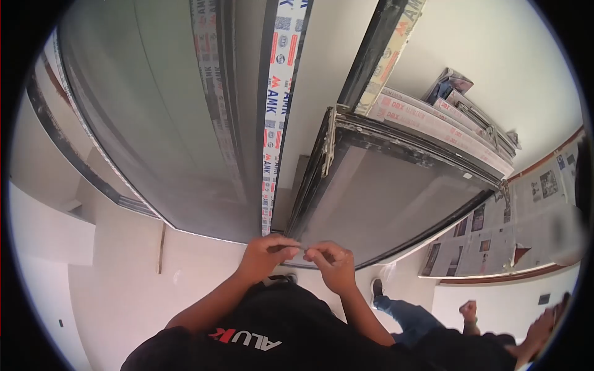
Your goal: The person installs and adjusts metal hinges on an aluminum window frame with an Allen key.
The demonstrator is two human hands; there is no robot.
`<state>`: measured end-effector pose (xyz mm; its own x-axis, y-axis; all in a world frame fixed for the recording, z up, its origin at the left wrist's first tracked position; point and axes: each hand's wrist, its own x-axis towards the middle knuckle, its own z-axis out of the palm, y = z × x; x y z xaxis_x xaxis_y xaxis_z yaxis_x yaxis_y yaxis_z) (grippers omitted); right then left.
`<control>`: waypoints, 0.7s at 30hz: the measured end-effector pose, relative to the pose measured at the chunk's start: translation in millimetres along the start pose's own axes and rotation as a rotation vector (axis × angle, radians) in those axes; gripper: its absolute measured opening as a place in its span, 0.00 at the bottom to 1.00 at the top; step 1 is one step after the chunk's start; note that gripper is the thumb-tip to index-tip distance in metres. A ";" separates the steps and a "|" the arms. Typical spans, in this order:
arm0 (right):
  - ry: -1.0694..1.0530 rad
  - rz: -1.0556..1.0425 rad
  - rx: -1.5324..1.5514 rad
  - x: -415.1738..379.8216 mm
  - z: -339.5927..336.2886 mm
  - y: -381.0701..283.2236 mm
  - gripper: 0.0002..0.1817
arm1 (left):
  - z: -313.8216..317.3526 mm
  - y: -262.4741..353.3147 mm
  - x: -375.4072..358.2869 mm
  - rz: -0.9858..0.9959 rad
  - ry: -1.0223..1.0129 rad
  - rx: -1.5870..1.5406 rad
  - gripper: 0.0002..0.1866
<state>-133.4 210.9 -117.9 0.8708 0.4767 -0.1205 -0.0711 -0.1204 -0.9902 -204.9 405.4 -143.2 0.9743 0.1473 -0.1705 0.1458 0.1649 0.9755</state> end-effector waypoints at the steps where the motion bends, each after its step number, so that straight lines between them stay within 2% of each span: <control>1: -0.023 -0.022 -0.064 2.5 1.3 -3.7 0.06 | -3.5 0.6 3.4 0.025 -0.007 0.017 0.11; 2: -0.054 -0.049 -0.126 5.6 1.3 -6.7 0.06 | -3.0 2.9 1.4 0.026 0.002 0.010 0.11; 4: -0.075 -0.103 -0.078 16.3 5.1 -3.6 0.06 | -8.7 20.7 -2.2 0.117 0.055 0.218 0.10; 7: -0.180 -0.225 -0.242 32.7 12.7 -10.3 0.09 | -27.6 29.5 -6.0 0.119 0.071 0.176 0.10; 9: -0.136 -0.229 -0.254 36.2 30.4 -24.5 0.09 | -37.9 26.6 1.3 0.119 0.116 -0.032 0.09; 10: -0.119 -0.254 -0.283 37.9 39.0 -30.3 0.09 | -43.2 30.2 6.6 0.114 0.081 -0.039 0.09; 12: -0.017 -0.237 -0.345 39.0 51.8 -35.2 0.08 | -55.3 39.5 20.2 0.273 0.103 0.188 0.09; 13: 0.072 -0.340 -0.428 40.8 57.3 -36.9 0.08 | -62.7 40.8 30.6 0.268 0.061 0.178 0.09; 14: 0.161 -0.433 -0.511 41.3 64.2 -38.1 0.07 | -70.4 43.0 40.8 0.486 0.043 0.373 0.10; 15: 0.202 -0.404 -0.520 44.3 70.2 -40.6 0.07 | -78.4 45.8 50.0 0.710 0.022 0.561 0.11; 17: 0.251 -0.537 -0.693 51.3 79.7 -47.8 0.08 | -92.1 56.8 62.6 0.752 -0.105 0.590 0.10; 18: 0.287 -0.520 -0.711 53.9 86.4 -53.4 0.08 | -97.2 62.1 71.9 0.811 -0.173 0.634 0.09; 21: 0.319 -0.509 -0.801 58.8 106.9 -65.1 0.09 | -111.9 65.9 90.6 0.812 -0.321 0.630 0.08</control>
<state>-129.7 339.9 -68.2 0.8046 0.3926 0.4455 0.5929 -0.5740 -0.5648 -126.2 538.8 -110.0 0.8058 -0.2915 0.5155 -0.5921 -0.4128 0.6921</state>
